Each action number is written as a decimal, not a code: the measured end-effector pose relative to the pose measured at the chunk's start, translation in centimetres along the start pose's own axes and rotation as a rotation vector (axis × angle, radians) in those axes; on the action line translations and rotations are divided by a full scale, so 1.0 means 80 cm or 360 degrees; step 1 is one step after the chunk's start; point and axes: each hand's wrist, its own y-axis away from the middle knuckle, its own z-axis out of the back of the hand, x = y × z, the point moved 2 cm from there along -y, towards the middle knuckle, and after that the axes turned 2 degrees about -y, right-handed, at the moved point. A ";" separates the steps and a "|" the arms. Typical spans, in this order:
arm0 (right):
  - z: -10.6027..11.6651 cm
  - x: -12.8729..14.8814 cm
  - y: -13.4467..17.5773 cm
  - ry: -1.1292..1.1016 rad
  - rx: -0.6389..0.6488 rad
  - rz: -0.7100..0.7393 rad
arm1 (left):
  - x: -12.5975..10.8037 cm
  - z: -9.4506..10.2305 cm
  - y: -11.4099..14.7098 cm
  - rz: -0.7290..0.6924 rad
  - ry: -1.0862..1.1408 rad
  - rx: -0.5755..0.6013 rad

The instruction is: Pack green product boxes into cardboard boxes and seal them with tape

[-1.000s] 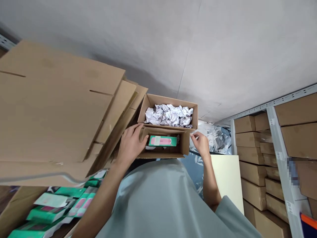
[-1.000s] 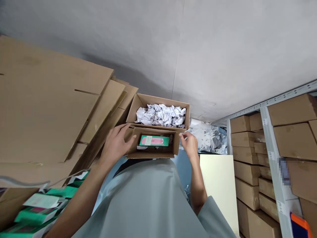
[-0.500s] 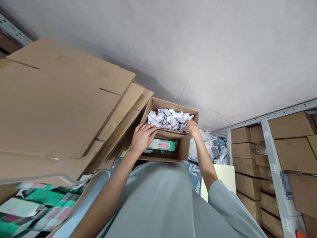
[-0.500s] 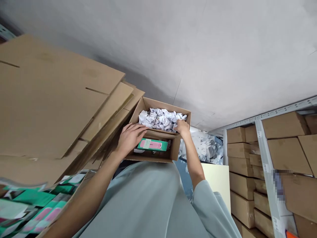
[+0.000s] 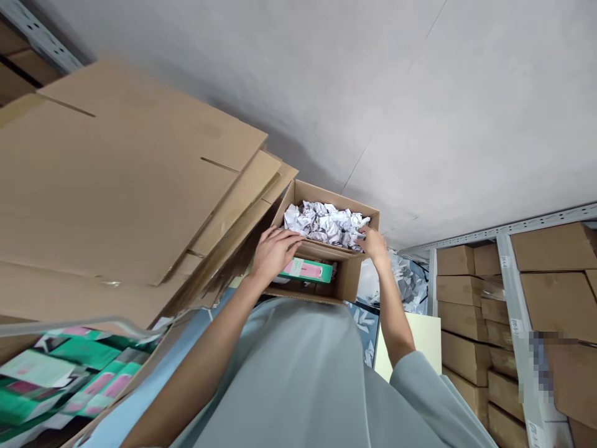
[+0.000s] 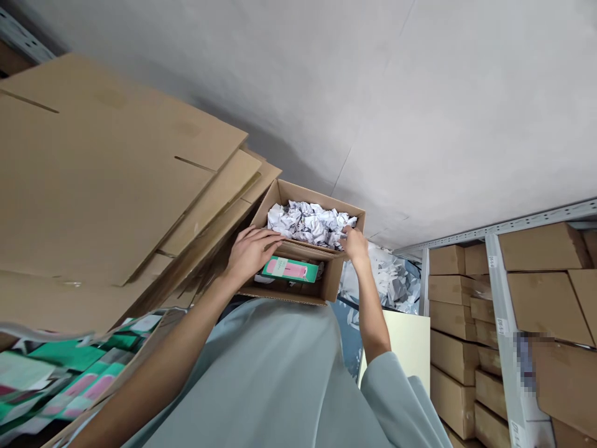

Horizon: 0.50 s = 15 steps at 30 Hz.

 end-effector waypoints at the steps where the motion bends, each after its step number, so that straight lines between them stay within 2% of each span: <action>1: 0.006 -0.001 0.012 -0.0063 -0.0062 0.0020 | 0.000 0.000 0.000 0.0003 -0.0003 -0.0006; 4: 0.021 0.002 0.058 -0.0280 -0.0207 0.0115 | -0.001 0.000 0.002 0.0014 -0.0021 -0.0010; 8: 0.029 0.023 0.125 -0.0580 -0.0207 0.0341 | -0.002 0.001 0.004 0.0021 -0.0034 0.0008; 11: 0.014 0.044 0.153 -0.0604 -0.0065 0.0455 | -0.002 0.003 0.005 0.0033 -0.0037 0.0018; 15: -0.022 0.061 0.153 -0.0493 0.0127 0.0431 | -0.002 0.003 0.005 0.0029 -0.0025 0.0038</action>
